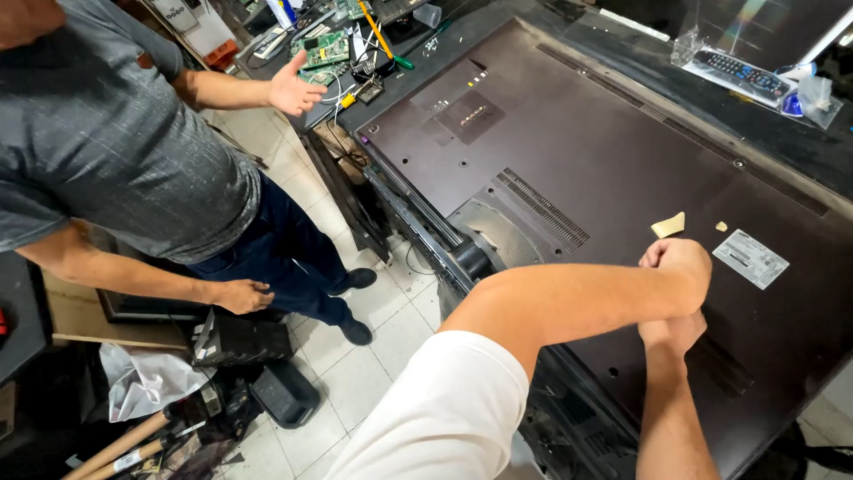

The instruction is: Unscrewing the back panel of a television for repair

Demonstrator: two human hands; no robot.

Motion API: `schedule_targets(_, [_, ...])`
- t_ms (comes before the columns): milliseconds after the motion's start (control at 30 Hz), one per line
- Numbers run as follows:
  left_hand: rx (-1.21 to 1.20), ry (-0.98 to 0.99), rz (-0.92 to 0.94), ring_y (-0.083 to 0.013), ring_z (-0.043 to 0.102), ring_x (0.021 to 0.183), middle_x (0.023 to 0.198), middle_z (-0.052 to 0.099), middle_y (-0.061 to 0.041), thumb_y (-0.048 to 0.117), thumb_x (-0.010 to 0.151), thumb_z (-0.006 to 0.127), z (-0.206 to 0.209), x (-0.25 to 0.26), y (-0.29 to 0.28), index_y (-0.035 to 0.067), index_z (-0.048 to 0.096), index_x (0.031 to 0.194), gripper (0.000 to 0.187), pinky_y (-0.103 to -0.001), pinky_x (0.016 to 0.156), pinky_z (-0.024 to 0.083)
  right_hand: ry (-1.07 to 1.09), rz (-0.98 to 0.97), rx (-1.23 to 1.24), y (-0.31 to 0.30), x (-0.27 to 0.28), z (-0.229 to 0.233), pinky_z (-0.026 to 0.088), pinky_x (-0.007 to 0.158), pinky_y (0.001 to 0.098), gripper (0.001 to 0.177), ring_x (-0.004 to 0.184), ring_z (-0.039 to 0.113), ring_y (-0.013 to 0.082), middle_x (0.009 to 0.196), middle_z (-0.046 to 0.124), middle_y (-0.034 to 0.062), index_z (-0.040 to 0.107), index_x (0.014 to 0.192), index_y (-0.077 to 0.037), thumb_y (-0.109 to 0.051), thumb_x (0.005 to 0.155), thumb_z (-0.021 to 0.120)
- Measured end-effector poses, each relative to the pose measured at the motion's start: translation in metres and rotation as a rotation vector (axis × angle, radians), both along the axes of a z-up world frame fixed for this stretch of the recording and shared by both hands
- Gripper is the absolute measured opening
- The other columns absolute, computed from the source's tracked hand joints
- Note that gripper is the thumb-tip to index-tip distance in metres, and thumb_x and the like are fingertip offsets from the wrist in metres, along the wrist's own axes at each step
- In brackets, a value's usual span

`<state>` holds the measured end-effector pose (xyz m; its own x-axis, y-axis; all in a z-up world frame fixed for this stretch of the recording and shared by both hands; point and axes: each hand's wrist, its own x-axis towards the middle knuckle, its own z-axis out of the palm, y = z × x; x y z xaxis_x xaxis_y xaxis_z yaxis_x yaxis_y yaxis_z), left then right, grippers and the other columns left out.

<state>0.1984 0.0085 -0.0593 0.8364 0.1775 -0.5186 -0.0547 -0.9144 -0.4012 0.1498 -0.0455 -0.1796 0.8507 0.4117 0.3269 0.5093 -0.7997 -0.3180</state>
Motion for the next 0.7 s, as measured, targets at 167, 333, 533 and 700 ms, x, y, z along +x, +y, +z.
schedule_targets(167, [-0.179,-0.154,0.111,-0.0328,0.079,0.083,0.098,0.083,0.003,0.010,0.078,0.075,-0.015,0.014,0.003,0.027,0.086,0.103,0.032,-0.043,0.051,0.057,-0.007,-0.020,-0.001,0.002,-0.004,0.002,0.063,0.080,0.0568,0.036,0.092,0.081,0.0453,0.088,0.083,0.0186,0.087,0.100,-0.004,-0.022,0.115,0.059])
schedule_targets(333, [-0.370,-0.523,0.026,-0.0379,0.079,0.083,0.078,0.078,-0.006,0.010,0.095,0.067,-0.003,-0.025,0.041,0.015,0.088,0.085,0.024,-0.062,0.058,0.056,0.013,-0.111,-0.043,-0.018,-0.011,-0.009,0.063,0.079,0.0574,0.036,0.091,0.081,0.0457,0.086,0.083,0.0188,0.087,0.098,-0.004,-0.019,0.115,0.060])
schedule_targets(533, [-0.277,-0.718,-0.316,-0.0262,0.076,0.062,0.062,0.072,0.000,0.007,0.083,0.071,0.038,-0.121,0.137,0.021,0.081,0.068,0.022,-0.052,0.042,0.051,0.036,-0.068,-0.040,-0.014,0.005,-0.027,0.065,0.088,0.0506,0.025,0.096,0.081,0.0318,0.108,0.083,-0.0058,0.082,0.122,-0.047,-0.061,0.114,0.062])
schedule_targets(700, [-0.288,-0.894,-0.463,-0.0253,0.064,0.050,0.050,0.062,-0.005,-0.002,0.060,0.081,0.048,-0.171,0.149,0.017,0.068,0.053,0.024,-0.037,0.045,0.054,0.011,-0.062,-0.023,-0.012,0.006,-0.025,0.066,0.088,0.0450,0.019,0.096,0.081,0.0235,0.108,0.081,-0.0117,0.080,0.122,-0.052,-0.057,0.111,0.066])
